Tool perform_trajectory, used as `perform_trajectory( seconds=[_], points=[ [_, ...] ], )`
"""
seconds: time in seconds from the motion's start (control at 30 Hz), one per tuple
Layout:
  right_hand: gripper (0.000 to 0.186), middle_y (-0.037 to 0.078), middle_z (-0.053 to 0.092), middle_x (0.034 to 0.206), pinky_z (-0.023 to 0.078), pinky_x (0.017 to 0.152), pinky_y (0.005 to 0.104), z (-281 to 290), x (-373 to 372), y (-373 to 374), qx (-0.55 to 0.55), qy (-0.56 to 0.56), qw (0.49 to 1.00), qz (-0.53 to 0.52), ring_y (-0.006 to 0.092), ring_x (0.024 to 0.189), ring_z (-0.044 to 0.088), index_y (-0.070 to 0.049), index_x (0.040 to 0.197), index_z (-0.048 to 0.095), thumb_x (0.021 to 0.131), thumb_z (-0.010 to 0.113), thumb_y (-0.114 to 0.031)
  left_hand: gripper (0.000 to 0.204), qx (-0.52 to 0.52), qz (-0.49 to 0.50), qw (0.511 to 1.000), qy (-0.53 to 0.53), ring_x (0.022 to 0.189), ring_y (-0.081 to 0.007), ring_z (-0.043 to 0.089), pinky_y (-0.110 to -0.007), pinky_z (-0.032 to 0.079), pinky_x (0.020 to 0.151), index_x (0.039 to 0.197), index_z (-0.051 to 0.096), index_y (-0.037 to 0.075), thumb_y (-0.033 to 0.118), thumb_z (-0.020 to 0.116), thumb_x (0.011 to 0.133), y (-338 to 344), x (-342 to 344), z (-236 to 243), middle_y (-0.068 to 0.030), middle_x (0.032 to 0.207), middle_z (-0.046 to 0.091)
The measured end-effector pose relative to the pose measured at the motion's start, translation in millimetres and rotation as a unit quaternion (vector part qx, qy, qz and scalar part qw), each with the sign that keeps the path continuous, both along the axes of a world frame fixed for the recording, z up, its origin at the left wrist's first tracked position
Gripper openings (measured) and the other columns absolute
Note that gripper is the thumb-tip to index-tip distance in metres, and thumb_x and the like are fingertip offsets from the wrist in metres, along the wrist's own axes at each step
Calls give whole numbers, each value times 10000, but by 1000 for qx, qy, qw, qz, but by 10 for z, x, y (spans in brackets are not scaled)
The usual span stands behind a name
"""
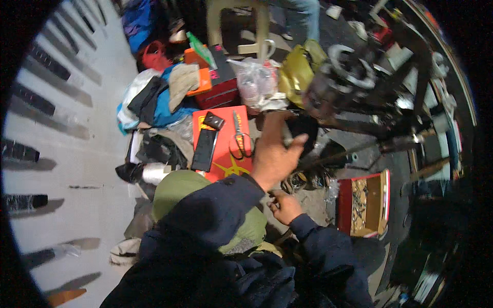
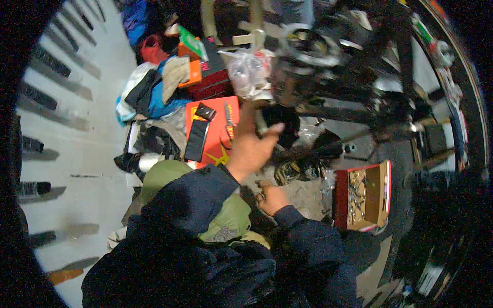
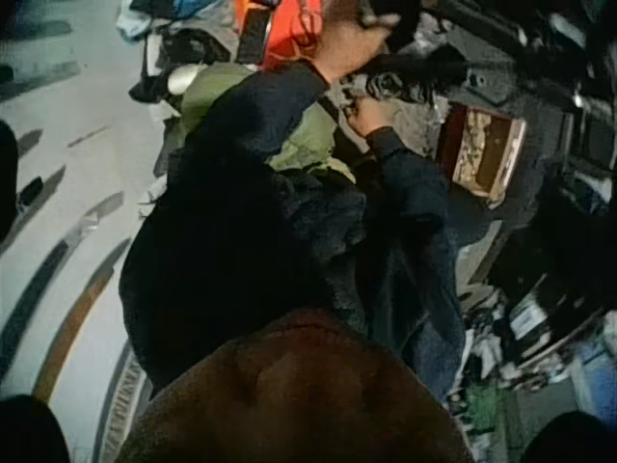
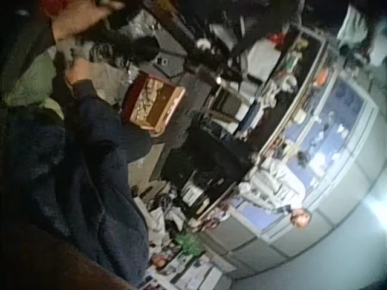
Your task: The person uses a manual shoe sole press to apply pressure to a black shoe, then removes it and uses shears to trim the sole. They then select small metal parts from a box and appear to prepare them for attachment.
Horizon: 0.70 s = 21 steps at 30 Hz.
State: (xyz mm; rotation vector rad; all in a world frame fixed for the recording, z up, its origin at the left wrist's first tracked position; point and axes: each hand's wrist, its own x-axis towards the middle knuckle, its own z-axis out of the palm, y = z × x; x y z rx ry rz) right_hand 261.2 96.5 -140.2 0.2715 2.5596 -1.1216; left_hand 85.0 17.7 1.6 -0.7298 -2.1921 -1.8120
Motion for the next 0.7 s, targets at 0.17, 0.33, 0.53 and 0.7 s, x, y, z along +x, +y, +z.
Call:
perform_trajectory(
  seconds=[0.17,0.33,0.53,0.7],
  points=[
    [419,215,637,1312,445,1057,456,-506,-906,-310,79,57,987,125,381,1241,578,-34,1309,621,969,579,-275,446,37,-37,998,-24,1103,-444,568,-470,488,935,1215,562,21,56,742,808,-23,-60,35,-206,1163,561],
    [464,221,653,1269,466,1016,458,-813,-1777,-402,191,-21,978,84,388,1187,602,-34,1281,636,928,624,-336,338,24,-41,999,-19,1105,-381,621,-428,509,937,1101,641,15,83,771,797,-38,-139,90,-183,1178,612],
    [526,229,673,1217,491,967,460,-884,-1953,-447,228,-63,970,62,397,1123,630,-33,1246,653,879,678,-408,256,-21,-59,997,-44,1025,-331,678,-406,541,872,1021,698,65,74,781,779,-80,-243,172,-128,1115,674],
    [581,235,690,1174,512,925,462,-904,-1851,-425,228,-79,969,46,404,1069,654,-33,1218,668,838,722,-469,191,17,-68,997,-40,1019,-373,663,-430,536,863,973,673,44,18,730,792,-55,-314,180,-152,1065,670]
  ],
)
